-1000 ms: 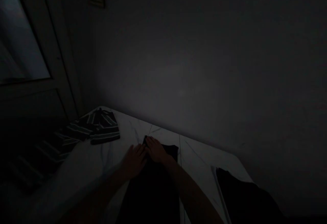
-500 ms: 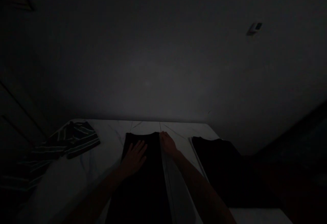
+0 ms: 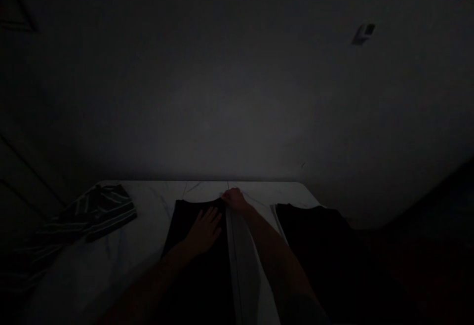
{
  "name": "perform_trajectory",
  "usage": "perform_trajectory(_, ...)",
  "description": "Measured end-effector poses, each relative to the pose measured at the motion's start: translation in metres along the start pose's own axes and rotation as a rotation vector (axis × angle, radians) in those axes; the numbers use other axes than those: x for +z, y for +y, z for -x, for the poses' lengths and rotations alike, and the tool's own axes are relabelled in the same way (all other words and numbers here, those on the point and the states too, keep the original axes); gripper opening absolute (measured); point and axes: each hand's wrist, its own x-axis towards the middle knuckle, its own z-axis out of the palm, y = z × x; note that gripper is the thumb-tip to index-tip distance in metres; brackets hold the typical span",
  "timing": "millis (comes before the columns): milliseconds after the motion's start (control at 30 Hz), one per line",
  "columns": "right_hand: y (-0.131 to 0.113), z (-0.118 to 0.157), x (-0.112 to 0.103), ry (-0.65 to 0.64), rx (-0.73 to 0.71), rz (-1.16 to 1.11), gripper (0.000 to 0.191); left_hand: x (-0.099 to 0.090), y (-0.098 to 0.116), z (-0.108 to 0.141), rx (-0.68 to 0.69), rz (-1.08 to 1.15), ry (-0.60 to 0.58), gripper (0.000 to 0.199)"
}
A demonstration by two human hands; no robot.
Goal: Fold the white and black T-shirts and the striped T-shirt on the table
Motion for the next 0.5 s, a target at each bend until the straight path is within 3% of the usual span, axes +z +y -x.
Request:
perform_trajectory(200, 0.004, -0.010, 0.001, -0.023, -0.111, -0.063, 0.019, 0.016, -0.002, 0.000, -0.035, -0.015, -0.009, 0.057)
perform_trajectory(500, 0.021, -0.014, -0.001, -0.133, -0.244, -0.170, 0.016, 0.016, 0.000, 0.002, -0.049, -0.025, 0.007, 0.058)
